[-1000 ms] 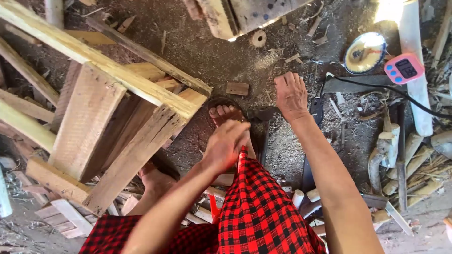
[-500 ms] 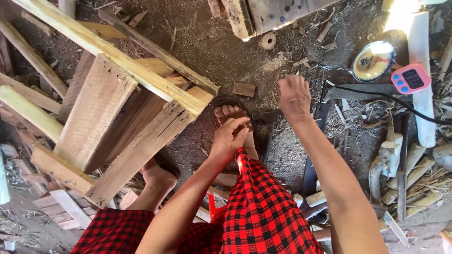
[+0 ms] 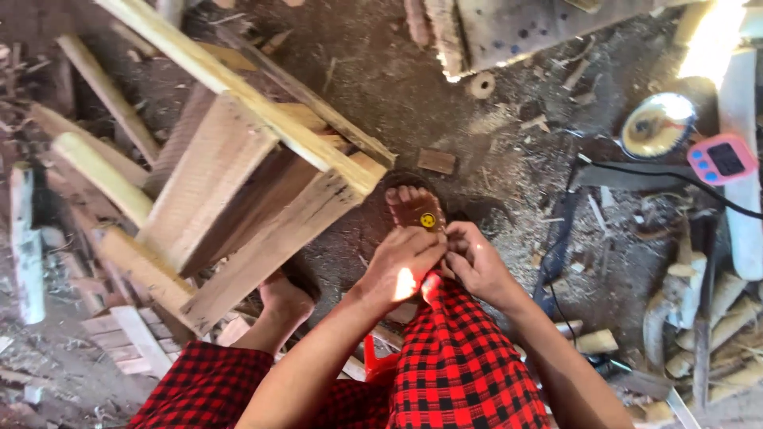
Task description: The person sits on the workshop floor assembling a small wooden stool. They position wooden slats on the stool frame, hold nails in place, and drive the nails in with a hammer, working around the frame and repositioning pieces as they go.
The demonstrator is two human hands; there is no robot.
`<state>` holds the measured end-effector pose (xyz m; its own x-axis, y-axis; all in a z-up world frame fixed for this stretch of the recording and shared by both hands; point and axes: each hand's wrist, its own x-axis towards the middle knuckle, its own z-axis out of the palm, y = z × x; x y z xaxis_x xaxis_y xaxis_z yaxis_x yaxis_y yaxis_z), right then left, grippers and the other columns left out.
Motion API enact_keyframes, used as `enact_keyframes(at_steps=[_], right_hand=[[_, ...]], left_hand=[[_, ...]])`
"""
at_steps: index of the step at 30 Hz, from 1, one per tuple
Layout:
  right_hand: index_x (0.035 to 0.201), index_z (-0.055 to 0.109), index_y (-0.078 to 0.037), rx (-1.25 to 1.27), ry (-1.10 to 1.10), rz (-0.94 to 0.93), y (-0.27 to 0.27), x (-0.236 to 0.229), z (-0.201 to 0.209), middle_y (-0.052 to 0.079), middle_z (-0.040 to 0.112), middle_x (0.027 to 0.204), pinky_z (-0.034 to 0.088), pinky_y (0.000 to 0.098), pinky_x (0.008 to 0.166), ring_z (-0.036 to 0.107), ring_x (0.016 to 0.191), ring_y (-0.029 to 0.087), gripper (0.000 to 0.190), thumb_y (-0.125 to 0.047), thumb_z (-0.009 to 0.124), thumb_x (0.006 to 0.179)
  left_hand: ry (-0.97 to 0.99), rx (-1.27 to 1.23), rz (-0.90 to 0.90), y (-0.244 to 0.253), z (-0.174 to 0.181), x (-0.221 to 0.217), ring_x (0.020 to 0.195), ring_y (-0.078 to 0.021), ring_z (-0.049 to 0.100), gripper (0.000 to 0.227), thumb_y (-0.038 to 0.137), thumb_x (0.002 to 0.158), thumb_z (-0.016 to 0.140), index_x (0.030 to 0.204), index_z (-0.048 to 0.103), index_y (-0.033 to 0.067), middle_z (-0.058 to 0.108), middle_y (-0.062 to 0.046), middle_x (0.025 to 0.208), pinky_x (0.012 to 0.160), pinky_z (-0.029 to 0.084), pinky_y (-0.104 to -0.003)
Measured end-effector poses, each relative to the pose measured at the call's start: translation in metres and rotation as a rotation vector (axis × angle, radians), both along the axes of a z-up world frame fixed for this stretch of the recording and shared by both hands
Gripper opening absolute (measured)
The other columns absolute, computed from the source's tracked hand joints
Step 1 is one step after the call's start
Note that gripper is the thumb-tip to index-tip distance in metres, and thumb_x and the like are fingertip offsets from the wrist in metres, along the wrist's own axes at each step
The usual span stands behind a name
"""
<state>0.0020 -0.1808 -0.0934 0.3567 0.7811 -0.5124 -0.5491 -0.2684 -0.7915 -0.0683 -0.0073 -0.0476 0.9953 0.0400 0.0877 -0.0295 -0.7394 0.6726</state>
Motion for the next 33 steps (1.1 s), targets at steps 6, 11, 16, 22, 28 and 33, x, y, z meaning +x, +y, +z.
enact_keyframes(at_steps=[6,11,16,22,28,33], right_hand=[[0.122,0.045,-0.007,-0.092,-0.08,0.099,0.006,0.003,0.015,0.012,0.064,0.087,0.055,0.0348,0.067,0.061,0.077,0.019,0.038,-0.01,0.053,0.086],[0.112,0.059,-0.016,-0.301,-0.313,-0.013,-0.004,0.014,-0.019,0.007,0.064,0.066,0.05,0.0306,0.055,0.064,0.059,0.02,0.024,-0.021,0.055,0.089],[0.112,0.057,-0.015,-0.491,-1.037,0.148,0.028,0.046,-0.062,0.008,0.059,0.096,0.05,0.0383,0.072,0.06,0.088,0.027,0.023,-0.02,0.057,0.09],[0.107,0.05,-0.015,-0.494,-1.26,0.461,0.058,0.065,-0.108,0.005,0.044,0.09,0.046,0.037,0.066,0.053,0.087,0.026,0.027,-0.022,0.065,0.085],[0.108,0.058,-0.003,-0.377,-0.213,0.033,0.049,0.08,-0.066,0.008,0.06,0.086,0.044,0.0219,0.055,0.052,0.064,0.012,0.019,-0.003,0.048,0.092],[0.099,0.059,-0.001,-0.208,0.078,-0.148,0.028,0.087,-0.051,0.004,0.056,0.075,0.043,0.021,0.06,0.051,0.065,0.01,0.014,-0.004,0.048,0.09]], left_hand=[[0.804,-1.407,0.52,0.011,0.06,0.021,0.066,-0.012,0.045,0.015,0.007,0.086,0.058,0.098,0.065,-0.0001,0.049,-0.008,0.086,0.054,0.033,-0.021],[1.008,-1.507,0.701,0.01,0.043,0.004,0.055,-0.0124,0.05,0.019,0.016,0.075,0.061,0.083,0.059,-0.0007,0.056,-0.007,0.066,0.046,0.036,-0.02],[0.378,-0.861,0.244,0.026,0.055,-0.006,0.066,-0.02,0.06,0.011,0.0,0.084,0.061,0.092,0.068,0.0003,0.065,-0.015,0.078,0.058,0.05,-0.029],[0.284,-0.72,0.359,0.054,0.113,0.012,0.059,-0.0158,0.064,0.004,0.004,0.077,0.067,0.08,0.069,0.0047,0.068,-0.01,0.071,0.049,0.05,-0.024],[0.172,-0.832,0.541,0.065,0.138,0.001,0.065,-0.0103,0.058,0.015,-0.007,0.074,0.063,0.087,0.065,0.0002,0.067,-0.009,0.085,0.059,0.047,-0.019],[-0.014,-0.859,0.553,0.076,0.137,-0.002,0.043,0.0012,0.034,0.017,-0.006,0.079,0.063,0.091,0.067,0.0055,0.071,-0.005,0.094,0.038,0.026,-0.012]])
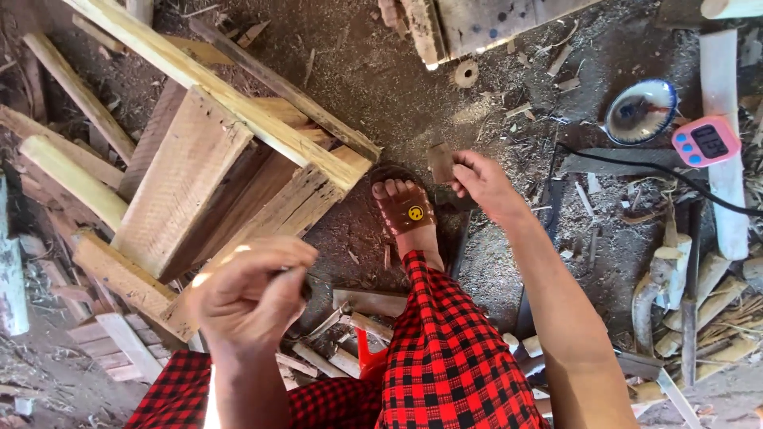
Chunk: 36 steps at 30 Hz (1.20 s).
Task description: The person sits on the workshop floor assembling a small wooden stool. They position wooden slats on the stool frame, hold nails in place, and drive the nails in with a hammer, working around the frame and repositioning pieces as they go.
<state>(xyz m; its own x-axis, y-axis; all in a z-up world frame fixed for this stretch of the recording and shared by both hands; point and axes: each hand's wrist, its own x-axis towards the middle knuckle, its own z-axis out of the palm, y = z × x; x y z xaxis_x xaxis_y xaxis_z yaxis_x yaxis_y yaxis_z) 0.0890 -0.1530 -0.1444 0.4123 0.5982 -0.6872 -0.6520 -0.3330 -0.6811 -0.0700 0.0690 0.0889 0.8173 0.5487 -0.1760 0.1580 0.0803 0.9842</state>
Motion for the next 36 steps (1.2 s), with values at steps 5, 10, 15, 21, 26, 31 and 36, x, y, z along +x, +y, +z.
enact_keyframes(at_steps=[5,10,15,21,26,31,36], right_hand=[[0.126,0.051,-0.001,-0.374,-0.948,0.086,-0.032,-0.016,0.015,0.018,0.053,0.112,0.045,0.0385,0.082,0.053,0.097,0.031,0.04,0.003,0.05,0.085],[0.123,0.052,-0.008,-0.577,-0.834,0.261,-0.094,-0.103,-0.021,0.014,0.06,0.102,0.051,0.0423,0.079,0.063,0.091,0.032,0.033,-0.023,0.053,0.093],[0.126,0.041,-0.003,-0.602,-0.859,0.248,-0.088,-0.146,-0.017,0.015,0.048,0.103,0.054,0.0417,0.064,0.062,0.081,0.032,0.048,-0.018,0.061,0.085],[0.135,0.029,-0.011,-0.793,-0.565,0.513,-0.072,-0.145,-0.03,0.017,0.053,0.111,0.049,0.057,0.08,0.063,0.088,0.045,0.071,-0.05,0.056,0.082],[0.13,0.028,-0.008,-0.798,-0.639,0.527,-0.08,-0.152,-0.061,0.017,0.052,0.105,0.051,0.0553,0.072,0.064,0.076,0.046,0.062,-0.042,0.051,0.082],[0.13,0.034,-0.016,-0.795,-0.442,0.402,-0.071,-0.129,-0.013,0.02,0.056,0.101,0.046,0.053,0.084,0.062,0.093,0.044,0.051,-0.027,0.049,0.082],[0.132,0.04,-0.014,-0.617,-0.365,0.239,-0.056,-0.096,0.088,0.031,0.059,0.099,0.043,0.0589,0.083,0.056,0.098,0.052,0.054,-0.029,0.052,0.081]], left_hand=[[0.133,0.269,0.016,0.014,0.012,0.022,0.086,-0.0199,0.056,0.011,-0.004,0.076,0.065,0.086,0.063,-0.0024,0.06,-0.01,0.087,0.085,0.047,-0.032],[0.191,0.568,-0.023,0.015,0.012,0.045,0.088,-0.028,0.064,0.001,0.005,0.079,0.069,0.08,0.068,0.0049,0.064,-0.009,0.074,0.087,0.044,-0.038],[0.217,0.681,-0.117,0.011,0.004,0.051,0.094,-0.0288,0.053,0.002,0.007,0.082,0.069,0.082,0.067,0.0062,0.055,-0.008,0.084,0.089,0.037,-0.04],[0.3,0.75,-0.09,0.009,-0.001,0.052,0.094,-0.0234,0.049,0.006,0.018,0.086,0.068,0.081,0.069,0.0145,0.048,-0.002,0.088,0.082,0.032,-0.035],[0.335,0.704,-0.106,0.011,0.0,0.051,0.092,-0.0242,0.052,0.007,0.019,0.086,0.067,0.081,0.069,0.0149,0.05,-0.003,0.086,0.081,0.033,-0.035],[0.317,0.677,-0.129,0.016,0.0,0.046,0.088,-0.0235,0.056,0.005,0.019,0.084,0.069,0.08,0.071,0.0166,0.052,-0.003,0.084,0.082,0.036,-0.035],[0.275,0.656,-0.123,0.019,-0.003,0.041,0.085,-0.0221,0.056,0.005,0.017,0.083,0.069,0.079,0.071,0.0162,0.053,-0.002,0.082,0.081,0.036,-0.035]])
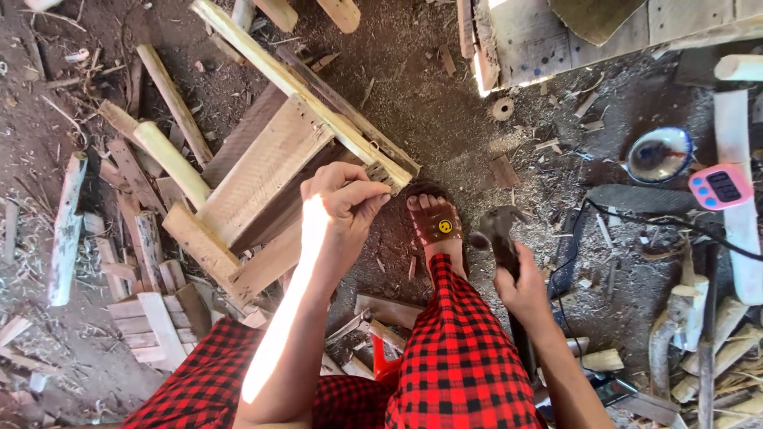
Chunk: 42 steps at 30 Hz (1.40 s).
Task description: The person sits on the workshop floor assembling a small wooden stool. They position wooden slats on the stool frame, hold nails in place, and drive the nails in with a hammer, working around the frame and repositioning pieces as they go.
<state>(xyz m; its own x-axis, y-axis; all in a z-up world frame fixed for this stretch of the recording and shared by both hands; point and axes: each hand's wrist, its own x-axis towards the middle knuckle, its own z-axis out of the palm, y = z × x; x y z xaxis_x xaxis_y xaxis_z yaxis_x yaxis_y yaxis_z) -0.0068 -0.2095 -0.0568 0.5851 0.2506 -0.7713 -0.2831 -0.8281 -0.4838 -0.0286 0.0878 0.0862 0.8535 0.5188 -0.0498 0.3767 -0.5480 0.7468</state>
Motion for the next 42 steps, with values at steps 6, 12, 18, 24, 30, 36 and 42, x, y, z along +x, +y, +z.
enact_keyframes(at_steps=[6,12,18,24,30,36,42], right_hand=[[0.123,0.042,0.006,1.136,0.203,-0.152,0.024,0.033,0.084,0.023,0.064,0.085,0.061,0.0388,0.053,0.071,0.064,0.026,0.048,-0.018,0.055,0.083],[0.113,0.044,0.018,1.344,0.595,-0.369,0.035,0.026,0.085,0.018,0.046,0.054,0.042,0.0288,0.03,0.052,0.032,0.022,0.036,-0.004,0.042,0.084],[0.097,0.044,0.001,0.834,0.064,-0.029,0.088,0.045,0.159,0.011,0.055,0.054,0.046,0.0307,0.037,0.056,0.036,0.021,0.029,0.001,0.051,0.069],[0.126,0.041,0.001,0.475,-0.465,0.319,0.119,0.039,0.185,0.027,0.058,0.076,0.045,0.0456,0.053,0.061,0.064,0.039,0.051,-0.018,0.061,0.083],[0.132,0.042,0.003,0.527,-0.525,0.369,0.114,0.029,0.174,0.029,0.059,0.101,0.051,0.0526,0.068,0.062,0.086,0.044,0.051,-0.016,0.057,0.086],[0.134,0.042,0.001,0.434,-0.505,0.44,0.115,0.029,0.163,0.031,0.06,0.101,0.051,0.057,0.066,0.061,0.088,0.047,0.053,-0.016,0.055,0.086],[0.132,0.044,0.005,0.519,-0.549,0.369,0.114,0.024,0.17,0.029,0.062,0.098,0.052,0.0519,0.068,0.064,0.086,0.043,0.053,-0.013,0.058,0.084]], left_hand=[[-0.03,0.063,-0.031,0.0,-0.009,-0.009,0.088,-0.022,0.056,0.007,0.021,0.084,0.068,0.079,0.07,0.0178,0.055,-0.002,0.08,0.08,0.037,-0.034],[-0.031,0.151,-0.022,0.001,-0.02,-0.016,0.086,-0.0207,0.054,0.007,0.021,0.081,0.071,0.075,0.071,0.0169,0.056,-0.001,0.077,0.078,0.037,-0.034],[-0.049,0.194,-0.019,-0.001,-0.021,-0.019,0.088,-0.0192,0.052,0.006,0.021,0.081,0.069,0.076,0.069,0.0197,0.052,0.001,0.076,0.08,0.036,-0.032],[-0.045,0.205,-0.018,0.003,-0.001,-0.018,0.086,-0.0194,0.052,0.005,0.018,0.077,0.072,0.074,0.069,0.017,0.053,0.0,0.073,0.079,0.039,-0.032],[-0.058,0.204,-0.023,0.008,-0.007,-0.021,0.09,-0.0173,0.051,0.007,0.021,0.076,0.072,0.072,0.067,0.0189,0.052,0.003,0.071,0.081,0.038,-0.032],[-0.04,0.249,-0.044,0.01,-0.011,-0.021,0.091,-0.0156,0.051,0.006,0.02,0.074,0.073,0.074,0.066,0.0206,0.054,0.004,0.072,0.081,0.037,-0.032],[-0.02,0.252,-0.048,0.013,-0.005,-0.02,0.091,-0.0138,0.051,0.006,0.02,0.074,0.072,0.073,0.066,0.021,0.053,0.006,0.072,0.08,0.035,-0.031]])
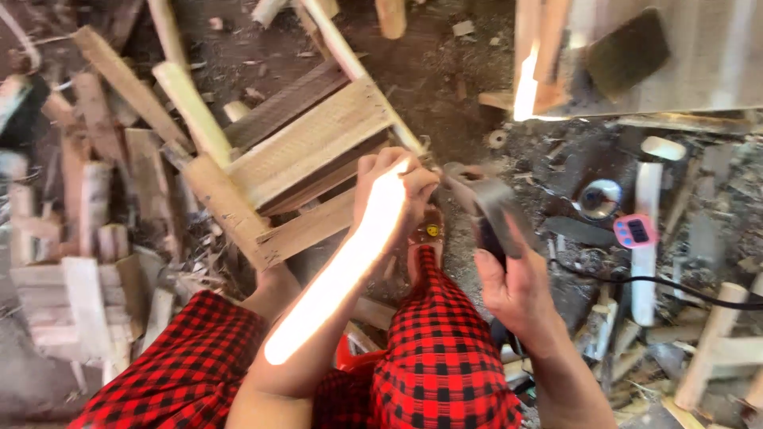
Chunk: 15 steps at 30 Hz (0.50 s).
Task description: The person sits on the workshop floor assembling a small wooden stool. They position wooden slats on the stool frame, hold nails in place, and drive the nails in with a hammer, working around the frame and repositioning pieces as they go.
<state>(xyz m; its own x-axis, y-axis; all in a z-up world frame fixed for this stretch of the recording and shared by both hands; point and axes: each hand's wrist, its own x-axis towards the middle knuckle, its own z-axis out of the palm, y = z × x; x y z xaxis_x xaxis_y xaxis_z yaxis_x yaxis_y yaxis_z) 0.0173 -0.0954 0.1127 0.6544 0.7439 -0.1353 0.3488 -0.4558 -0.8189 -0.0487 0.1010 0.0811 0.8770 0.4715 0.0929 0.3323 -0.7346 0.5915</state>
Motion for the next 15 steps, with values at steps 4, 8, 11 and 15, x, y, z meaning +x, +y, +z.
enact_keyframes(at_steps=[4,8,11,15], right_hand=[[0.121,0.05,0.006,-0.14,0.066,-0.025,0.011,0.004,-0.008,0.022,0.06,0.083,0.046,0.0428,0.059,0.055,0.071,0.033,0.041,-0.008,0.055,0.083],[0.145,0.032,-0.004,-0.094,0.297,-0.12,0.025,-0.01,0.019,0.008,0.05,0.06,0.035,0.0258,0.042,0.044,0.048,0.015,0.06,0.002,0.042,0.086],[0.144,0.027,-0.001,-0.004,0.305,-0.102,0.015,-0.01,0.015,0.012,0.051,0.082,0.038,0.0248,0.046,0.047,0.055,0.016,0.056,0.005,0.039,0.09],[0.145,0.03,-0.008,0.035,0.343,-0.191,0.015,-0.01,0.011,0.005,0.048,0.075,0.035,0.0225,0.046,0.042,0.054,0.011,0.061,0.005,0.039,0.086]], left_hand=[[-0.067,-0.101,-0.033,0.007,-0.007,-0.007,0.091,-0.023,0.052,0.013,0.021,0.067,0.067,0.077,0.063,0.0147,0.057,-0.002,0.083,0.081,0.037,-0.037],[-0.161,0.061,0.025,0.002,-0.008,-0.015,0.088,-0.0183,0.054,0.008,0.023,0.076,0.067,0.079,0.066,0.0154,0.061,0.001,0.082,0.077,0.035,-0.036],[-0.146,0.038,0.012,0.001,-0.013,-0.016,0.09,-0.0197,0.052,0.01,0.02,0.072,0.07,0.081,0.068,0.0152,0.059,-0.001,0.085,0.079,0.034,-0.037],[-0.175,-0.073,-0.054,0.009,0.011,-0.015,0.08,-0.0218,0.056,0.021,0.021,0.067,0.07,0.085,0.067,0.0121,0.058,-0.003,0.085,0.076,0.04,-0.04]])
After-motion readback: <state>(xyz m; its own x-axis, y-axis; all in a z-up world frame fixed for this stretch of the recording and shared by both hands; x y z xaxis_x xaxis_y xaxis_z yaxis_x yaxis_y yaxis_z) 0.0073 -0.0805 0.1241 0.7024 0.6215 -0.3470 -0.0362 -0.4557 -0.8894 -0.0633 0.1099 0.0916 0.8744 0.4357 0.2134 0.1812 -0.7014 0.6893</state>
